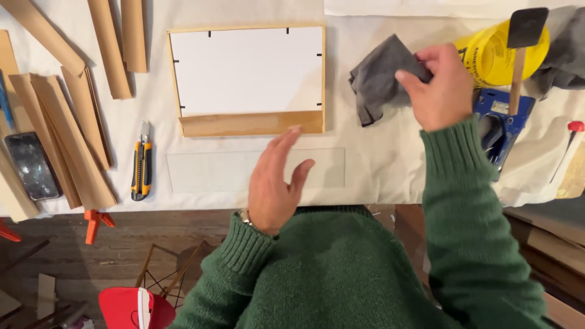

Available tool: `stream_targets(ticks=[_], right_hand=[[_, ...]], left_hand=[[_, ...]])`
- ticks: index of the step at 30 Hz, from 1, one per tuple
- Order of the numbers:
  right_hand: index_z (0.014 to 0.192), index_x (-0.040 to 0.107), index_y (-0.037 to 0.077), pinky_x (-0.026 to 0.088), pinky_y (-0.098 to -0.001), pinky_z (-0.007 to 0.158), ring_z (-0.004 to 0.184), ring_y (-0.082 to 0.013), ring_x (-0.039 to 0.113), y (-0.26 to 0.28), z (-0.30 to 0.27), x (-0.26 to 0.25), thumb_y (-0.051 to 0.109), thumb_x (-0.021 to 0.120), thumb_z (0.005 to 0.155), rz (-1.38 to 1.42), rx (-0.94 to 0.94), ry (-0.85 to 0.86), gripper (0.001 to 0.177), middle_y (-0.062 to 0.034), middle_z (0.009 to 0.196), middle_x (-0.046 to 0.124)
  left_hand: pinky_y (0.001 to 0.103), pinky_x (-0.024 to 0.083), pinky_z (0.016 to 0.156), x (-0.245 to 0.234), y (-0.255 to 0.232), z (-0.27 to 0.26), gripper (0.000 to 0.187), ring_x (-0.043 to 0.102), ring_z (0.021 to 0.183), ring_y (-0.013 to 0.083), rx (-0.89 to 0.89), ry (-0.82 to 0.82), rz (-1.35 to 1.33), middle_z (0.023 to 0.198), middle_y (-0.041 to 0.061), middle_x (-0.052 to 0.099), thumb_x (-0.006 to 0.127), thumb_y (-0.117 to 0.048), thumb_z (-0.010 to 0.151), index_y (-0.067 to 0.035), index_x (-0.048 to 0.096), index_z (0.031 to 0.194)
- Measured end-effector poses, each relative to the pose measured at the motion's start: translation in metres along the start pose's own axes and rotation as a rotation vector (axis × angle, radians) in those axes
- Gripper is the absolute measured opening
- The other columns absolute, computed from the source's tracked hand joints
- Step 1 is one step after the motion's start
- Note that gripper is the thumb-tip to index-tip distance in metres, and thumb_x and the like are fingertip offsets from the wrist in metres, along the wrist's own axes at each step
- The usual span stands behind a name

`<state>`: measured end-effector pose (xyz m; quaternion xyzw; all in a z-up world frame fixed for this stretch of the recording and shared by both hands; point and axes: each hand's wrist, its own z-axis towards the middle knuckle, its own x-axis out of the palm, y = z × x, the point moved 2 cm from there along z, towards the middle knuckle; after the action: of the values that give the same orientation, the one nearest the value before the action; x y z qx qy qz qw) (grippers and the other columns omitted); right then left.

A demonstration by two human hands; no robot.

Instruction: Framing artwork by cleaning the glass, applying adhesive borders, and assembling the frame.

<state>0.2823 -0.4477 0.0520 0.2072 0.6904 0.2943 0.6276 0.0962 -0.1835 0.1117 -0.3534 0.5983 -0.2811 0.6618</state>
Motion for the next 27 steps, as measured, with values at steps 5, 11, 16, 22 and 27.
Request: stream_targets(ticks=[5, 11, 16, 22, 27], right_hand=[[0.109, 0.074, 0.003, 0.054, -0.0384, 0.079, 0.087, -0.0297, 0.071, 0.054, -0.043, -0.041, 0.031, 0.089, 0.092, -0.272, 0.208, 0.184, 0.036, -0.0188, 0.099, 0.074], [0.097, 0.063, -0.009, 0.04, -0.043, 0.115, 0.132, -0.0294, 0.051, 0.094, -0.087, -0.066, 0.011, 0.071, 0.088, 0.497, -0.283, 0.198, 0.023, -0.0242, 0.146, 0.052], [0.114, 0.063, -0.004, 0.047, -0.0404, 0.112, 0.135, -0.0278, 0.057, 0.057, -0.12, -0.038, 0.015, 0.068, 0.098, 1.097, 0.014, 0.274, 0.025, -0.0231, 0.15, 0.058], [0.117, 0.058, 0.0, 0.051, -0.048, 0.109, 0.135, -0.0326, 0.059, 0.064, -0.163, 0.001, 0.008, 0.065, 0.097, 1.494, 0.268, 0.263, 0.023, -0.0246, 0.13, 0.061], [0.117, 0.055, 0.005, 0.059, -0.0504, 0.08, 0.108, -0.03, 0.068, 0.067, -0.181, 0.038, 0.01, 0.057, 0.102, 1.505, 0.626, 0.119, 0.015, -0.0171, 0.113, 0.066]], left_hand=[[0.04, 0.057, 0.106, 0.017, -0.053, 0.023, 0.05, 0.068, 0.126, 0.032, 0.235, 0.07, -0.166, 0.141, 0.014, 0.065, 0.075, -0.016, 0.1, -0.006, 0.053, 0.144], [0.038, 0.054, 0.101, 0.038, -0.087, 0.046, 0.063, 0.064, 0.122, 0.0297, 0.177, 0.237, -0.571, 0.134, 0.02, 0.062, 0.076, -0.019, 0.091, 0.002, 0.046, 0.142], [0.03, 0.057, 0.089, 0.074, -0.073, 0.017, 0.05, 0.066, 0.103, 0.013, -0.195, 0.498, -0.846, 0.11, 0.011, 0.072, 0.073, -0.021, 0.096, 0.002, 0.056, 0.136], [0.025, 0.057, 0.081, 0.096, -0.039, -0.023, 0.039, 0.065, 0.092, 0.007, -0.409, 0.566, -1.084, 0.103, 0.004, 0.072, 0.071, -0.024, 0.1, 0.006, 0.064, 0.123], [0.031, 0.052, 0.059, 0.044, -0.044, -0.013, 0.037, 0.061, 0.066, 0.0129, -0.657, 0.683, -0.861, 0.088, 0.008, 0.072, 0.07, -0.026, 0.098, 0.007, 0.067, 0.115]])
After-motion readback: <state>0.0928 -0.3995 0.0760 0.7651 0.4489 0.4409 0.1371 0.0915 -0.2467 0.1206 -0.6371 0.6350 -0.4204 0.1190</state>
